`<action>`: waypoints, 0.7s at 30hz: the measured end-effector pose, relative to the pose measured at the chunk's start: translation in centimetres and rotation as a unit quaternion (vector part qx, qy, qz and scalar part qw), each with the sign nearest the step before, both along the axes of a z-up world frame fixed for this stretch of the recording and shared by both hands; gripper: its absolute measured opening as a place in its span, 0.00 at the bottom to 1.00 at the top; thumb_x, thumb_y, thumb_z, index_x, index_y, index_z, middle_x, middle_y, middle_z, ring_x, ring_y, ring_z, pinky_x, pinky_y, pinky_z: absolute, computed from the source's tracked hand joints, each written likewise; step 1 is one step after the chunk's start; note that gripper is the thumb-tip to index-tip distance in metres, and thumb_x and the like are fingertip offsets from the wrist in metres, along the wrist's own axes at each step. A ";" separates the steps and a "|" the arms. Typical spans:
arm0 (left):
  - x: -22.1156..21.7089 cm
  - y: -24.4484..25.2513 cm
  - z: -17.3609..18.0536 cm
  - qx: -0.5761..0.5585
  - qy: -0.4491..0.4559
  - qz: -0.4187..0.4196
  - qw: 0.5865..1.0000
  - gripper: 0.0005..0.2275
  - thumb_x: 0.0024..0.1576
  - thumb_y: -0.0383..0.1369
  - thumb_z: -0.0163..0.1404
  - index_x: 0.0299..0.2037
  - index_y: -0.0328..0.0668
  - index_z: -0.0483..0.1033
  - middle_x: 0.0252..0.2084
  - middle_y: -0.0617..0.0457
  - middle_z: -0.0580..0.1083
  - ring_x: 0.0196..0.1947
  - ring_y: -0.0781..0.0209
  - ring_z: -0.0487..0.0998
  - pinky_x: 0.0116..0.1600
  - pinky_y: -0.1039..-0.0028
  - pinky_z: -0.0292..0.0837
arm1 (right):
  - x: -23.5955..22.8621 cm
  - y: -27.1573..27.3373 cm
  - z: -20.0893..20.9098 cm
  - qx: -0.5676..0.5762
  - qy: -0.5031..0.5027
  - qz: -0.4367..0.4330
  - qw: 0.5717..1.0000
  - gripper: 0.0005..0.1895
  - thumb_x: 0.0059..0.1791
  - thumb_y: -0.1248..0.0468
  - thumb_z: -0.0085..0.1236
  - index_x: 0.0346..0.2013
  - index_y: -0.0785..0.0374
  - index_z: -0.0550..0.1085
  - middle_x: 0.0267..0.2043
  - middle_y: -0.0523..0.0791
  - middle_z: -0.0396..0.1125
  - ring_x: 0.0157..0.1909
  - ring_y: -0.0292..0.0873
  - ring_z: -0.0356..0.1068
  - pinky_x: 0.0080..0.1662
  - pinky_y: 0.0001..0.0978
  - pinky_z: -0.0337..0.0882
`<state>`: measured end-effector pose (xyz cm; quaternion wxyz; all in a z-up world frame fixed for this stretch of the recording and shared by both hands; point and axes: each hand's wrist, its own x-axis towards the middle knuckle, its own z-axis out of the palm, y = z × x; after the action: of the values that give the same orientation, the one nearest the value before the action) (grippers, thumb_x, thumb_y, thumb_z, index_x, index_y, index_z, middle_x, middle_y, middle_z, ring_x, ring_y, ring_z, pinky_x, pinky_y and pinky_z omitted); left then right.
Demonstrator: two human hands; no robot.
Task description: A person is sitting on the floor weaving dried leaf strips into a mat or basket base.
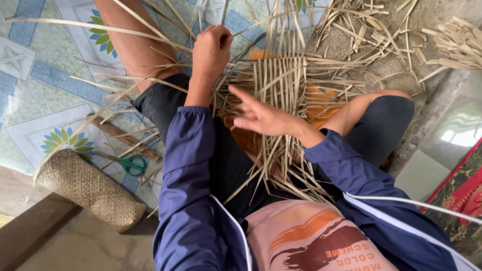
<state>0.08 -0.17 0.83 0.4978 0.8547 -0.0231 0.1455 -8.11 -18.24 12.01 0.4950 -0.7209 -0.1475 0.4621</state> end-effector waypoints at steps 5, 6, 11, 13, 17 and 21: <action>0.0 0.1 -0.9 0.008 -0.022 0.001 1.000 0.04 0.55 0.23 0.58 0.31 0.35 0.76 0.31 0.50 0.76 0.23 0.56 0.72 0.29 0.67 0.70 | 2.4 0.3 8.5 -0.195 0.105 0.249 0.943 0.32 0.49 0.61 0.55 0.70 0.49 0.67 0.40 0.47 0.82 0.34 0.37 0.84 0.23 0.20 0.68; 0.0 0.2 -0.6 0.007 -0.020 0.003 1.000 0.04 0.55 0.23 0.58 0.31 0.35 0.76 0.31 0.50 0.76 0.23 0.56 0.72 0.29 0.67 0.70 | 3.5 -1.4 7.0 -0.196 0.106 0.251 0.942 0.32 0.49 0.61 0.55 0.70 0.49 0.67 0.40 0.47 0.82 0.34 0.37 0.84 0.23 0.20 0.68; -0.1 0.4 -0.8 0.003 -0.042 0.015 0.999 0.03 0.53 0.23 0.57 0.29 0.35 0.76 0.30 0.49 0.76 0.23 0.52 0.75 0.30 0.65 0.72 | 9.1 -12.3 -3.7 -0.304 -0.493 -0.015 0.815 0.25 0.49 0.82 0.49 0.51 0.54 0.82 0.47 0.47 0.58 0.42 0.45 0.62 0.46 0.35 0.71; 0.0 0.4 -0.6 -0.001 -0.032 0.018 0.999 0.02 0.53 0.23 0.57 0.30 0.36 0.76 0.30 0.49 0.76 0.23 0.52 0.74 0.30 0.65 0.71 | 9.1 -13.0 -4.5 -0.313 -0.495 -0.010 0.811 0.26 0.49 0.82 0.50 0.53 0.54 0.82 0.48 0.48 0.58 0.43 0.47 0.62 0.45 0.36 0.71; -0.2 0.2 -1.0 -0.007 -0.026 0.020 0.999 0.01 0.53 0.23 0.56 0.31 0.36 0.77 0.32 0.50 0.77 0.24 0.51 0.75 0.30 0.65 0.72 | 8.9 -14.1 -6.7 -0.327 -0.500 0.010 0.802 0.23 0.52 0.78 0.49 0.59 0.59 0.79 0.46 0.50 0.55 0.43 0.48 0.60 0.43 0.36 0.70; -0.1 0.1 -1.5 0.004 -0.020 0.021 1.000 0.02 0.54 0.23 0.56 0.30 0.36 0.77 0.30 0.50 0.76 0.22 0.52 0.74 0.28 0.65 0.70 | 9.4 -14.1 -8.0 -0.354 -0.499 0.016 0.791 0.25 0.51 0.78 0.49 0.59 0.57 0.79 0.46 0.49 0.54 0.45 0.49 0.60 0.41 0.35 0.71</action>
<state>0.03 -0.09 -0.66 0.4903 0.8540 -0.0156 0.1734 1.33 -32.34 4.02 0.0553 -0.9735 -0.2119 0.0661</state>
